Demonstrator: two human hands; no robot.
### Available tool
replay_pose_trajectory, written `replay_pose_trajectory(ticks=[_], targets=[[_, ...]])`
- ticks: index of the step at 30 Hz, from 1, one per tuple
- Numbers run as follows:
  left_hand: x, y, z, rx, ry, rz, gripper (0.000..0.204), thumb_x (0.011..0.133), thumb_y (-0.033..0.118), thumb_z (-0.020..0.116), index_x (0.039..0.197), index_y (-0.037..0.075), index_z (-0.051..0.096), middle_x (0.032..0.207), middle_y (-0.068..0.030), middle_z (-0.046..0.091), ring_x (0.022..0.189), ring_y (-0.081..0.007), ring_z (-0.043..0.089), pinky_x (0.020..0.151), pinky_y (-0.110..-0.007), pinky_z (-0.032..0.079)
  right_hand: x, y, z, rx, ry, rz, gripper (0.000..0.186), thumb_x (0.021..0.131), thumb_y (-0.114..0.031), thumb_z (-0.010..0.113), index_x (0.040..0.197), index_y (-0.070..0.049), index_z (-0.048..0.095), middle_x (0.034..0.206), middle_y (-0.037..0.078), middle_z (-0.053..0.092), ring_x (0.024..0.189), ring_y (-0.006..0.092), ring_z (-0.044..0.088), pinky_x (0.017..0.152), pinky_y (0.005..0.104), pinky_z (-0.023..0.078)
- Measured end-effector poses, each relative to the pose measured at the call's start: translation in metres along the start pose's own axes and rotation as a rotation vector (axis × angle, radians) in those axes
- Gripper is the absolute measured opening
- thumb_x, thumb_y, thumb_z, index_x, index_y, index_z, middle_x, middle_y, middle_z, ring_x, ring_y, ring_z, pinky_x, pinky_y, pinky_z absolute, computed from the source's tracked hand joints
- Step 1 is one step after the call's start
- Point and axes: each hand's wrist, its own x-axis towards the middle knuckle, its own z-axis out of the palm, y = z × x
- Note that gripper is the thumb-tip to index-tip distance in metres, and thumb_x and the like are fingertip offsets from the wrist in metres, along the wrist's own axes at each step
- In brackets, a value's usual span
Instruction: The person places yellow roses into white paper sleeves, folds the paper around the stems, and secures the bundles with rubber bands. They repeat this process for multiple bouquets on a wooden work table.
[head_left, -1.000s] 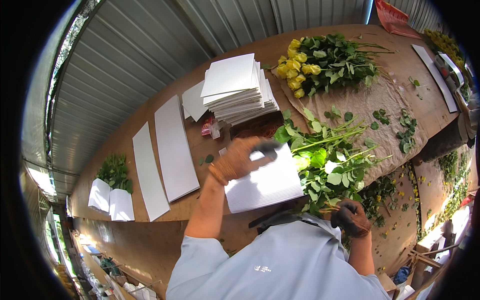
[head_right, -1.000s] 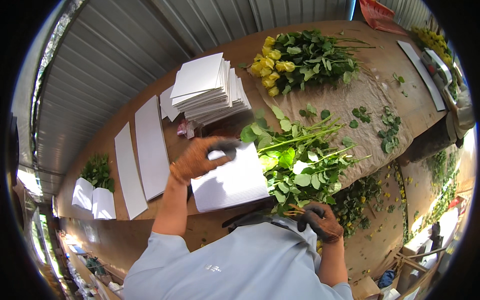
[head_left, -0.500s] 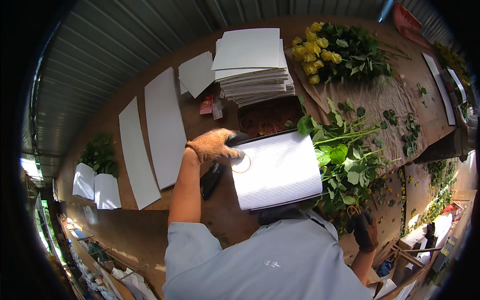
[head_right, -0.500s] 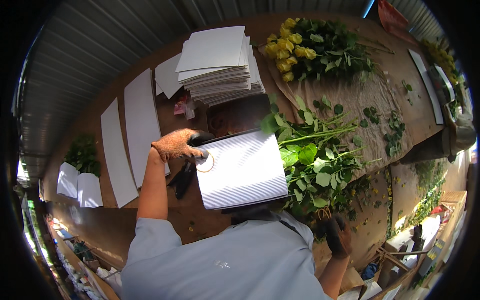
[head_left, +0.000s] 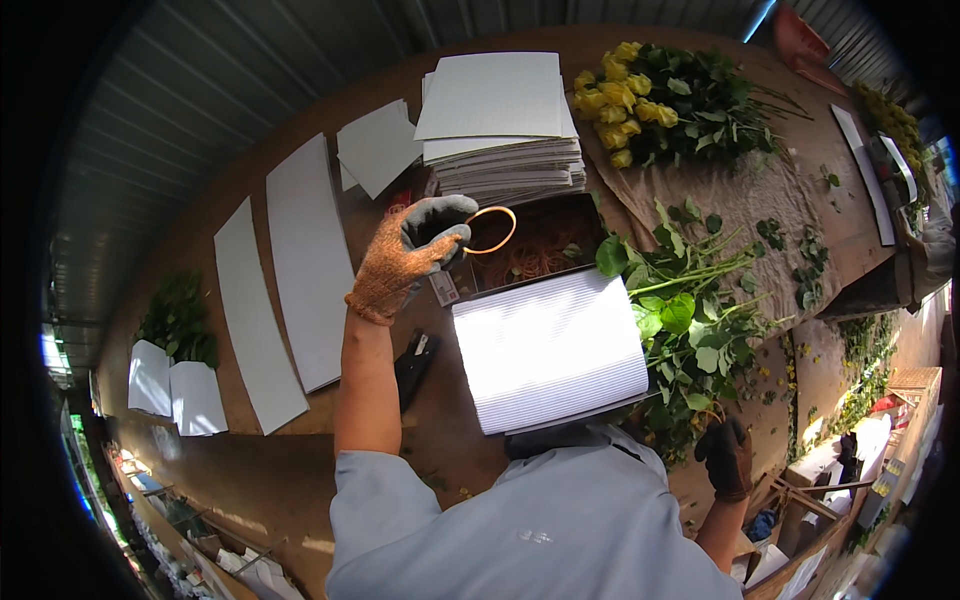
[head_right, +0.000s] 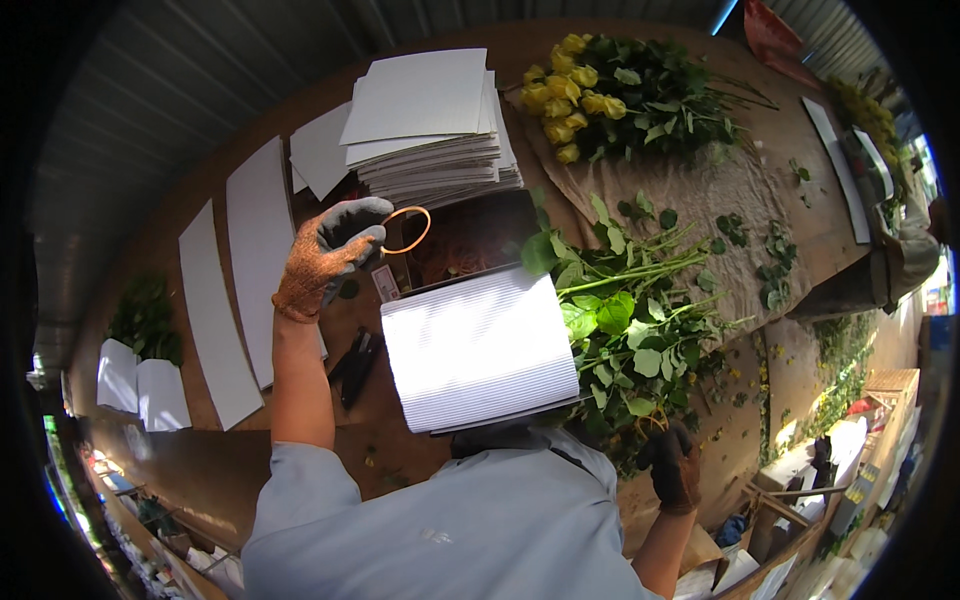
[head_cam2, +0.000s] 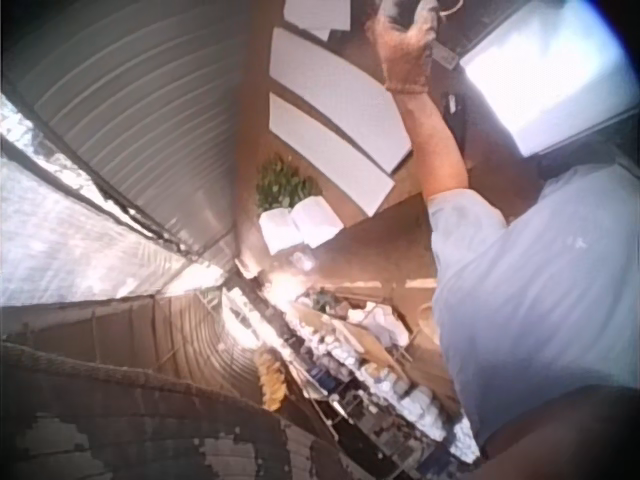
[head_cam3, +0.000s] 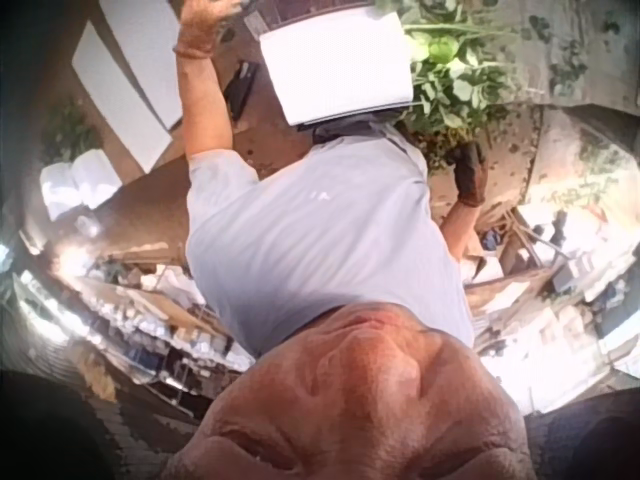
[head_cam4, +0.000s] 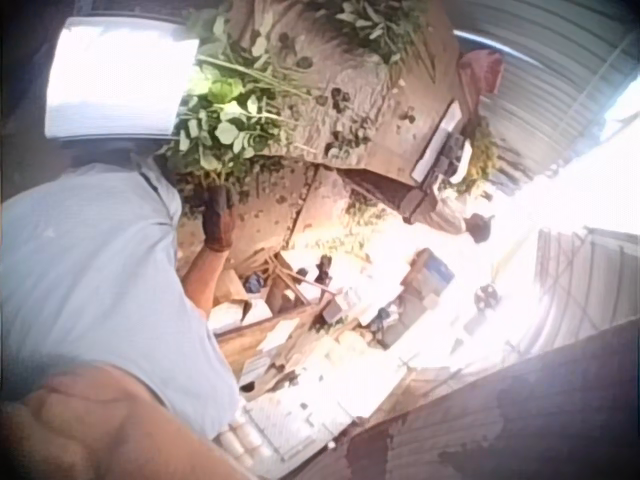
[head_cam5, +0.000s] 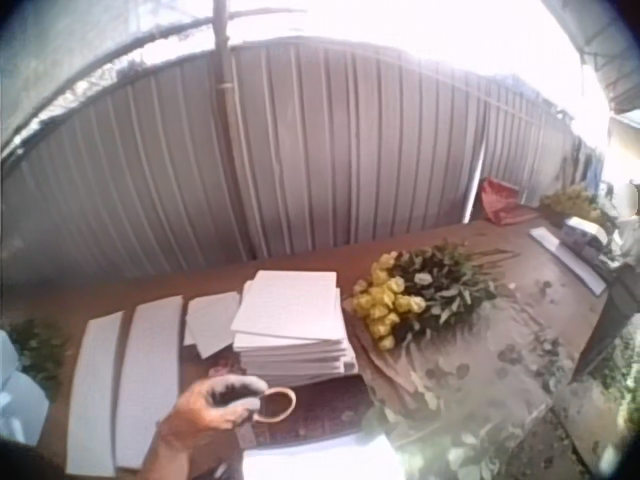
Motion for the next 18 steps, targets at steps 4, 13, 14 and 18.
replay_pose_trajectory(ticks=[4, 13, 14, 18], targets=[[0.021, -0.012, 0.021, 0.528, 0.067, -0.108, 0.041, 0.092, 0.023, 0.077, 0.126, 0.001, 0.068, 0.105, -0.011, 0.075, 0.094, -0.0168, 0.07, 0.086, -0.031, 0.057, -0.005, 0.001, -0.011, -0.001, 0.069, -0.022, 0.029, 0.102, -0.034, 0.062, 0.09, -0.007, 0.062, 0.067, 0.002, 0.059, 0.054, 0.0133, 0.052, 0.049, 0.0284, 0.036], [0.021, -0.015, 0.049, 0.548, 0.056, 0.097, 0.036, 0.096, 0.011, 0.069, 0.128, -0.003, 0.066, 0.118, -0.0138, 0.073, 0.105, -0.019, 0.07, 0.094, -0.032, 0.055, 0.013, 0.035, -0.086, 0.344, 0.337, -0.125, 0.028, 0.104, -0.037, 0.062, 0.099, -0.009, 0.062, 0.084, 0.001, 0.061, 0.075, 0.0138, 0.063, 0.068, 0.0303, 0.053], [0.02, -0.007, 0.06, 0.673, 0.018, 0.177, 0.037, 0.096, 0.01, 0.068, 0.131, -0.004, 0.065, 0.123, -0.0152, 0.072, 0.112, -0.021, 0.069, 0.099, -0.034, 0.054, 0.021, 0.033, -0.093, 0.366, 0.345, -0.134, 0.027, 0.104, -0.036, 0.062, 0.098, -0.01, 0.06, 0.084, 0.0, 0.06, 0.076, 0.0141, 0.062, 0.071, 0.0288, 0.052], [-0.003, 0.02, 0.125, 0.534, -0.147, 0.255, 0.046, 0.093, 0.008, 0.071, 0.137, -0.002, 0.061, 0.123, -0.016, 0.071, 0.114, -0.0221, 0.068, 0.099, -0.036, 0.054, 0.091, 0.056, -0.144, 0.339, 0.278, -0.211, 0.027, 0.104, -0.037, 0.063, 0.102, -0.01, 0.062, 0.094, 0.001, 0.064, 0.084, 0.0144, 0.064, 0.076, 0.0295, 0.054]])
